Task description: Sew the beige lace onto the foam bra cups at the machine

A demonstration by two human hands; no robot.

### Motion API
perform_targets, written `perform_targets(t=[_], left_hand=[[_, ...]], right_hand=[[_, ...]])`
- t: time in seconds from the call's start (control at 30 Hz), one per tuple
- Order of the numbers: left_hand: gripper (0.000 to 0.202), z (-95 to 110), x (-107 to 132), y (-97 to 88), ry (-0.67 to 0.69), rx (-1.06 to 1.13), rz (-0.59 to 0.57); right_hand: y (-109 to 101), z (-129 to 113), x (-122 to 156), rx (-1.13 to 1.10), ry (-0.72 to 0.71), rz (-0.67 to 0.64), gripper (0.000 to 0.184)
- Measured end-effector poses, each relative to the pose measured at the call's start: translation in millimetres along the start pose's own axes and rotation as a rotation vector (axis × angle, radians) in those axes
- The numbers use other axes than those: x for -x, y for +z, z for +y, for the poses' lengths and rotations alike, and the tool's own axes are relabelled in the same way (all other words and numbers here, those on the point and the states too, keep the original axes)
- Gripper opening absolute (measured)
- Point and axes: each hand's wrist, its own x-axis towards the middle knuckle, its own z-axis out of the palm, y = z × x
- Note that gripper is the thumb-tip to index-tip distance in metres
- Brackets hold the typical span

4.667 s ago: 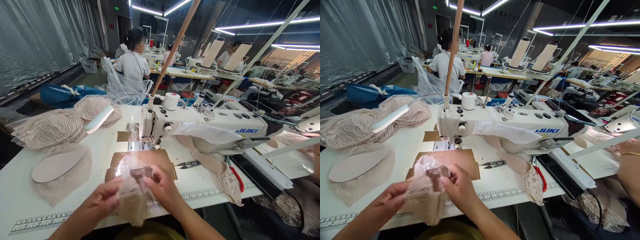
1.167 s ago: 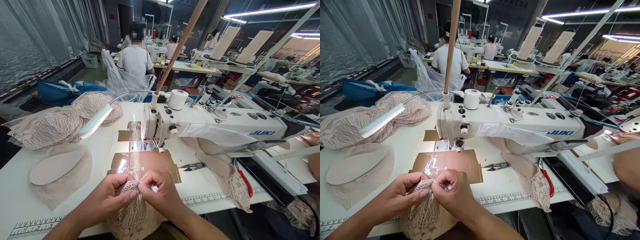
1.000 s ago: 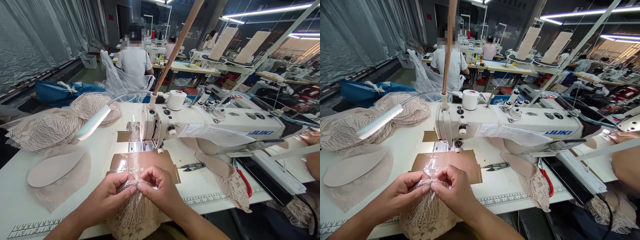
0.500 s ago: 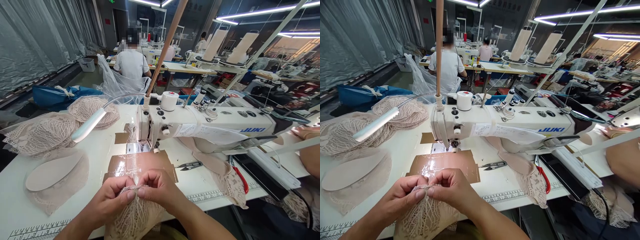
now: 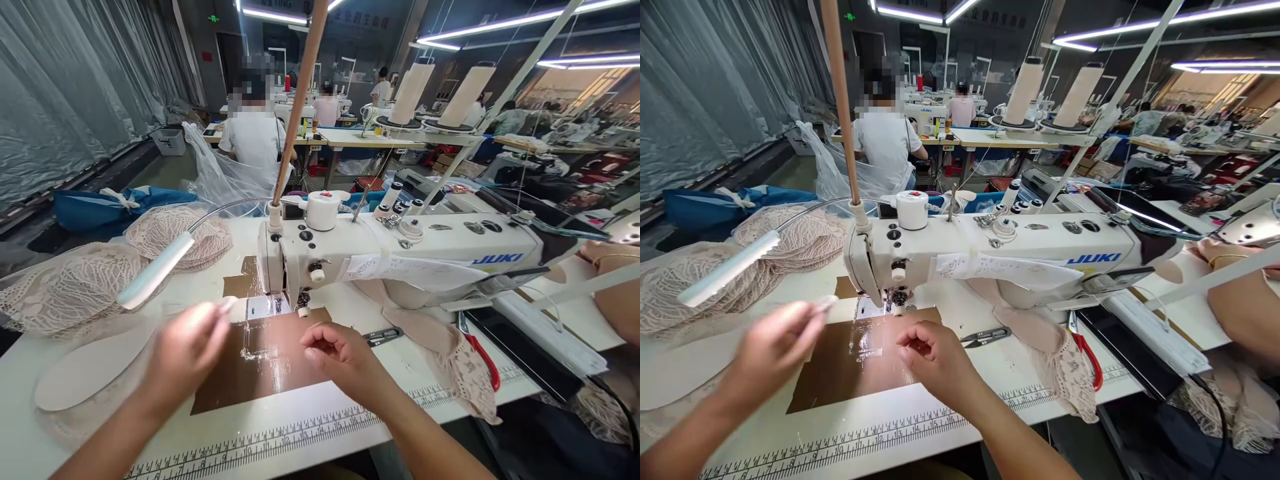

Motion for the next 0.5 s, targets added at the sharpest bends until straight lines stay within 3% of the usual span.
perform_targets(t=[0.03,0.07,0.17,0.23,0.3,0.4,0.5], left_hand=[[0.029,6.8,-3.6,18.6,0.125,-0.256,-0.124],[0.026,13.6,-5.7,37.1,0.171,-0.317,-0.185],[0.027,30.7,-2.6,79.3,0.247,-0.385,-0.285],[0.028,38.3,4.6,90.4,0.278,-0.409,-0.326],[0.026,42.8,10.9,88.8,0.300,-0.418,-0.362],[0.022,42.9,11.5,71.1,0.310,-0.372,-0.399],[0.029,33.0,2.5,51.0,0.263,-0.017,-0.514]], right_hand=[[0.8,-3.3,-4.5,0.083,-0.022,-0.019,0.012],[1.7,-5.7,-9.6,0.162,-0.038,-0.039,0.015],[6.0,-4.5,-26.0,0.394,-0.084,-0.081,0.023],[10.9,3.2,-34.7,0.546,-0.125,-0.093,0.026],[17.6,13.1,-40.1,0.684,-0.187,-0.116,0.026],[28.1,24.4,-42.9,0.883,-0.262,-0.153,0.024],[34.7,27.9,-42.8,1.024,-0.264,-0.162,0.025]])
